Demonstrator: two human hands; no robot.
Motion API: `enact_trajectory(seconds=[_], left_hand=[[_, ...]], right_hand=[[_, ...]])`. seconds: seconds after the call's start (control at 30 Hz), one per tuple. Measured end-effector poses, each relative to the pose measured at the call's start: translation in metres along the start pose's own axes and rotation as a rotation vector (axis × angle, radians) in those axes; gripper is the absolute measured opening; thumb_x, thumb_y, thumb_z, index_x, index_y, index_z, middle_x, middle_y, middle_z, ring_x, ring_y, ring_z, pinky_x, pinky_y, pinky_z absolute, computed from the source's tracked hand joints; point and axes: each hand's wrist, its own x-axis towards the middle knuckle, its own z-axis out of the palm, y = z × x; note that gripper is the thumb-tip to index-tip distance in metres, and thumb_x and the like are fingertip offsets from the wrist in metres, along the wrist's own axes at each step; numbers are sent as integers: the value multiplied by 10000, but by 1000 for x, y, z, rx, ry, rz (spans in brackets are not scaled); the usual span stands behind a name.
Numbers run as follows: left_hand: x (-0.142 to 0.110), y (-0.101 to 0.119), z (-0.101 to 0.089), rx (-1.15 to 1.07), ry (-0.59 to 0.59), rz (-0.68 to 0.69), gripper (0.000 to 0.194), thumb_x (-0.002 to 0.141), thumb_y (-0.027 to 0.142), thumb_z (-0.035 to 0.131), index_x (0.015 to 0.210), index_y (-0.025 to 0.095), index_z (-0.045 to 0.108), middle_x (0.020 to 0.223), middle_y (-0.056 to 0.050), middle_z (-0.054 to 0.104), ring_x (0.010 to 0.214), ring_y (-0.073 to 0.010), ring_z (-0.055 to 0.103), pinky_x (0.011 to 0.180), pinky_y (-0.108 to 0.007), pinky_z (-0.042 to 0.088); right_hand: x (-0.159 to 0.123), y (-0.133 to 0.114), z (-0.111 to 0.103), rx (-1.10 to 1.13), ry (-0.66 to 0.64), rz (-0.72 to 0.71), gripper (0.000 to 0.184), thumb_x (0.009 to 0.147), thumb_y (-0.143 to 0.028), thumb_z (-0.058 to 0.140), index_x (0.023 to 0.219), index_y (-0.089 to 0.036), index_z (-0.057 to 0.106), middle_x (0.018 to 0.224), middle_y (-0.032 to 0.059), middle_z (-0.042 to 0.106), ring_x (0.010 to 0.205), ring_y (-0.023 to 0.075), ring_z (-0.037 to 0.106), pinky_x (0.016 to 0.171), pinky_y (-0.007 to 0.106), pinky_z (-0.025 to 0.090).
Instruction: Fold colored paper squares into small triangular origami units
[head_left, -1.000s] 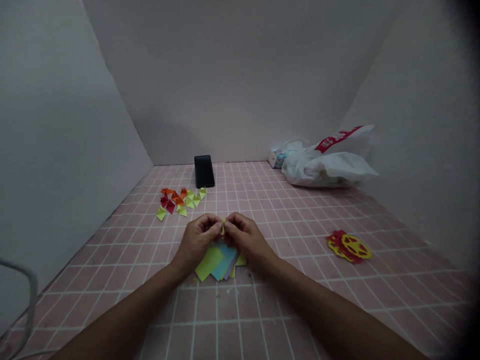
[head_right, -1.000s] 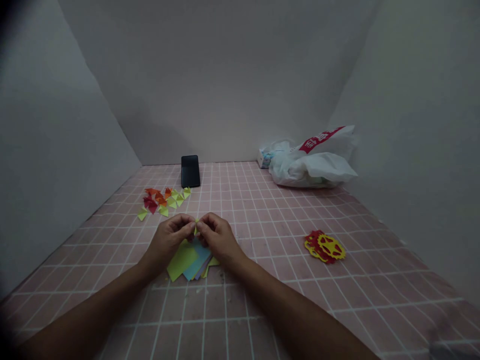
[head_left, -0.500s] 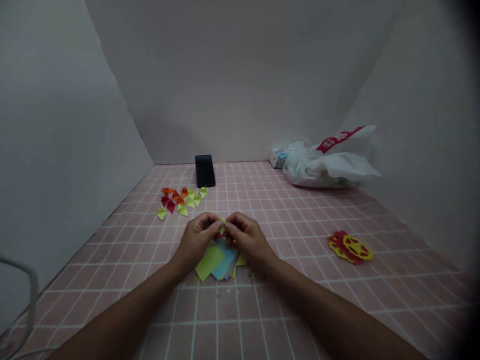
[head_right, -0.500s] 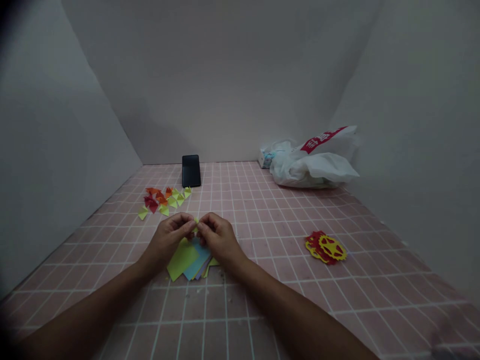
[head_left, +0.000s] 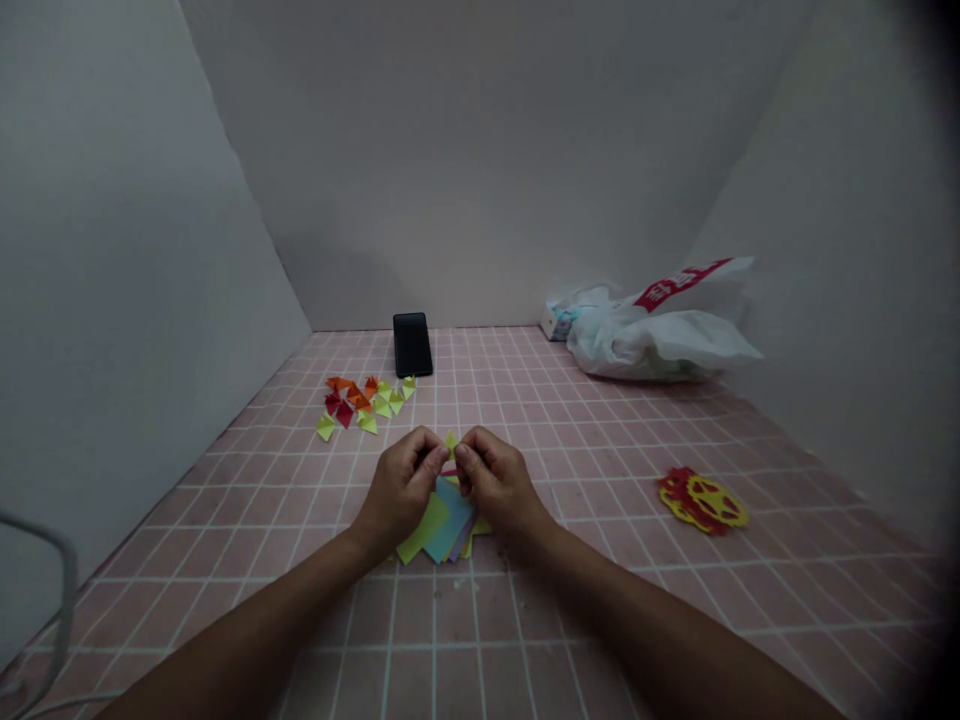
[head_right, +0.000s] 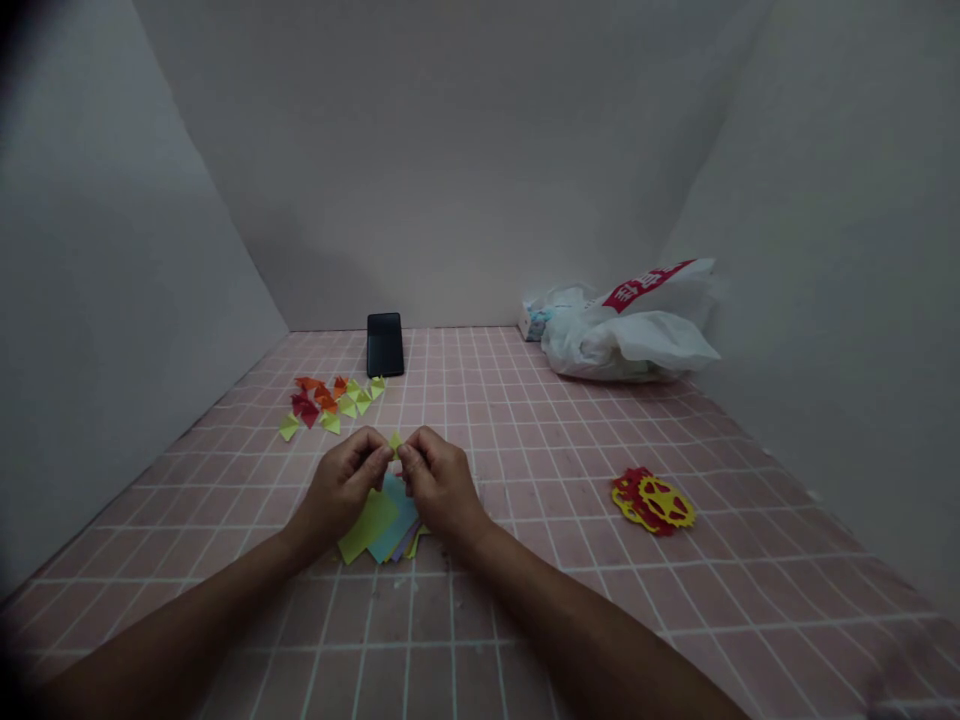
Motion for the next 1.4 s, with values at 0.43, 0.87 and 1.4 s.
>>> enact_trajectory(seconds=[0.43,0.87,1.4], left_hand=[[0,1,-2,33,-63,24,261,895,353,491,697,184,500,600,34,482,560,-115,457,565,-239,346],[3,1,1,-105,-230,-23,191,862,315,500,742,178,558,684,2,573,614,-126,515,585,-235,399],[2,2,0,-8,-178,46,208,858,313,509,694,184,509,633,16,530,598,-128,475,580,-243,361]], right_hand=[[-1,-3,-1,2,-30,-74,245,916,-335,463,711,-201,487,602,-22,506,543,120,474,537,246,370],[3,1,-5,-20,60,-38,271,904,-361,483,682,-206,491,584,-17,516,530,127,501,519,250,387],[2,3,0,58,58,9,340,921,-432,451,673,-205,500,516,-28,502,466,121,490,492,243,379]])
